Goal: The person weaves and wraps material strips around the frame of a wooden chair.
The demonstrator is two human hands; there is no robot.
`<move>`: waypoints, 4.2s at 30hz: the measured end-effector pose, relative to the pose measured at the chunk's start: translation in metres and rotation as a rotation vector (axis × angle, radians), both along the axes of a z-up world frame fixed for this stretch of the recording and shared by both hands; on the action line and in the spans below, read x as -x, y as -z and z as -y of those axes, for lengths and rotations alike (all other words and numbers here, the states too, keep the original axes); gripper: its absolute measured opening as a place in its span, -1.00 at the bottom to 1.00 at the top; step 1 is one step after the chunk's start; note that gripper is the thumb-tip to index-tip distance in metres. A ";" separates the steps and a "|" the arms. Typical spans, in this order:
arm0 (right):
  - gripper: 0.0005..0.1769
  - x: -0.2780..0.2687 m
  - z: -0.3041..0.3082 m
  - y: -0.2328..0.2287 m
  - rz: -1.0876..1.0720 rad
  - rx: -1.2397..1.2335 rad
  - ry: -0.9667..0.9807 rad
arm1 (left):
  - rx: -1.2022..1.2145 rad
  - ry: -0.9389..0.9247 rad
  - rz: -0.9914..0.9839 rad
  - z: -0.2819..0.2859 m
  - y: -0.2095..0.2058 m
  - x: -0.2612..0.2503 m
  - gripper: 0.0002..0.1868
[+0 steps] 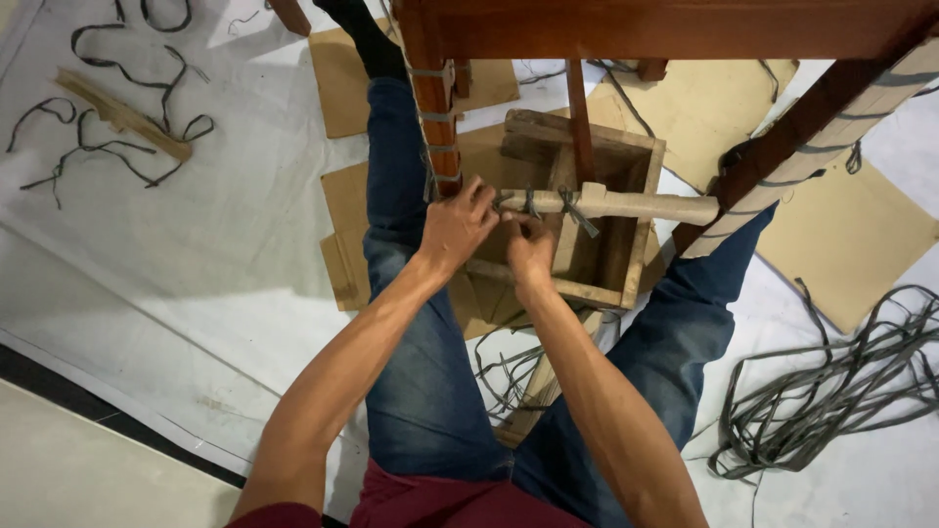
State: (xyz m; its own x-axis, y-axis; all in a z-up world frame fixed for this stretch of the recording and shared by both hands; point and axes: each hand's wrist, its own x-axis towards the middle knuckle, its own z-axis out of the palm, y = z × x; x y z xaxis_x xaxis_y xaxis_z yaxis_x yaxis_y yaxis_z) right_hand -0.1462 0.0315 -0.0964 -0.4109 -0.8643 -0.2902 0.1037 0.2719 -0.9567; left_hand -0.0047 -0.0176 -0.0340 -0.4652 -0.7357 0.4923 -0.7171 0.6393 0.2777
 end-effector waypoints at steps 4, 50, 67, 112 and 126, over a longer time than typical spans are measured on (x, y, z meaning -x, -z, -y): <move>-0.75 0.004 0.000 0.007 -0.082 0.003 0.050 | -0.031 -0.063 -0.028 0.001 -0.005 0.005 -0.66; -0.65 0.075 -0.195 0.211 -0.542 -0.433 0.189 | -1.077 -0.105 0.159 -0.190 0.132 0.046 -0.68; -0.81 0.080 -0.187 0.087 0.442 -0.070 0.195 | -1.117 0.067 -0.274 -0.191 0.103 0.052 -0.51; -0.75 0.155 -0.160 -0.052 0.289 0.004 0.441 | -0.548 -0.065 -0.459 -0.104 0.014 0.052 -0.51; -0.90 0.158 -0.028 0.008 0.646 -0.007 0.172 | -0.416 0.165 -0.057 0.012 -0.043 0.168 -0.74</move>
